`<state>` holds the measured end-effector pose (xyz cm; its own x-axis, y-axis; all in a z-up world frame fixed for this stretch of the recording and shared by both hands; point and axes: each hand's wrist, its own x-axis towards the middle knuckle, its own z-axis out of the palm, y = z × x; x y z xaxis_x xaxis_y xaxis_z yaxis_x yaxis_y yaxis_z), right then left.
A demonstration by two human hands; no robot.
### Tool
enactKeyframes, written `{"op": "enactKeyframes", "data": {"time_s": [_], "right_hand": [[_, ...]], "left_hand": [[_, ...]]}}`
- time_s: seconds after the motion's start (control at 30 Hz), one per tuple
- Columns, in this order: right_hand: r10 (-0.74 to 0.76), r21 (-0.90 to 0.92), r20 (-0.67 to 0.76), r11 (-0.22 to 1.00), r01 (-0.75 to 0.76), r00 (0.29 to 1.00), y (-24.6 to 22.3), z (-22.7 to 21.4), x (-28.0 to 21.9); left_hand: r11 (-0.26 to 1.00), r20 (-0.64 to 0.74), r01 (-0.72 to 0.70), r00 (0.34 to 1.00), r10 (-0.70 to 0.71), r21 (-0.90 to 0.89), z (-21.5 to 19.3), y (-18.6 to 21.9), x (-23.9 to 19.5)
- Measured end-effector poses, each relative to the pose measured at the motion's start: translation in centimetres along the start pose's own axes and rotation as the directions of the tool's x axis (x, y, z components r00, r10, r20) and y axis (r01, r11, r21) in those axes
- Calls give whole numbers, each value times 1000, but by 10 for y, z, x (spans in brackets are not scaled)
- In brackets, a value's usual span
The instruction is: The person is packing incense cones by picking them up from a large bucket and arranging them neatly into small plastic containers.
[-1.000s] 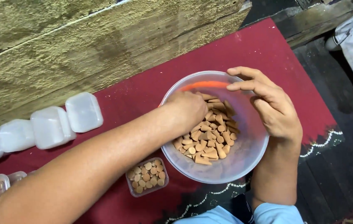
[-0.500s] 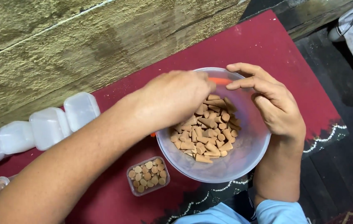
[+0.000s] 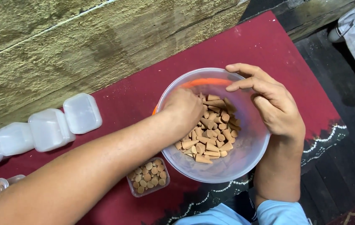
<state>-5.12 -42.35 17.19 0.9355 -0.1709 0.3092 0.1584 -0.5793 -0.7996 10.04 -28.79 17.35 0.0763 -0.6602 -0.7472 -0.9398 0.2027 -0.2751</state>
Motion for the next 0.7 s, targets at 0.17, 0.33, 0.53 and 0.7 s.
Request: {"op": "enactKeyframes", "data": {"time_s": [0.17, 0.33, 0.53, 0.7], "right_hand": [[-9, -1, -8, 1000, 9, 1000, -1, 1, 1], [-18, -11, -17, 1000, 18, 1000, -2, 1, 1], [-27, 19, -30, 999, 28, 999, -3, 2, 1], [-41, 36, -29, 998, 42, 999, -4, 2, 0]], "left_hand": [[987, 56, 12, 998, -21, 157, 9, 6, 25], [995, 203, -30, 979, 9, 100, -9, 3, 14], [810, 137, 97, 990, -21, -578, 13, -18, 84], [972, -30, 17, 999, -25, -236, -1, -14, 20]]}}
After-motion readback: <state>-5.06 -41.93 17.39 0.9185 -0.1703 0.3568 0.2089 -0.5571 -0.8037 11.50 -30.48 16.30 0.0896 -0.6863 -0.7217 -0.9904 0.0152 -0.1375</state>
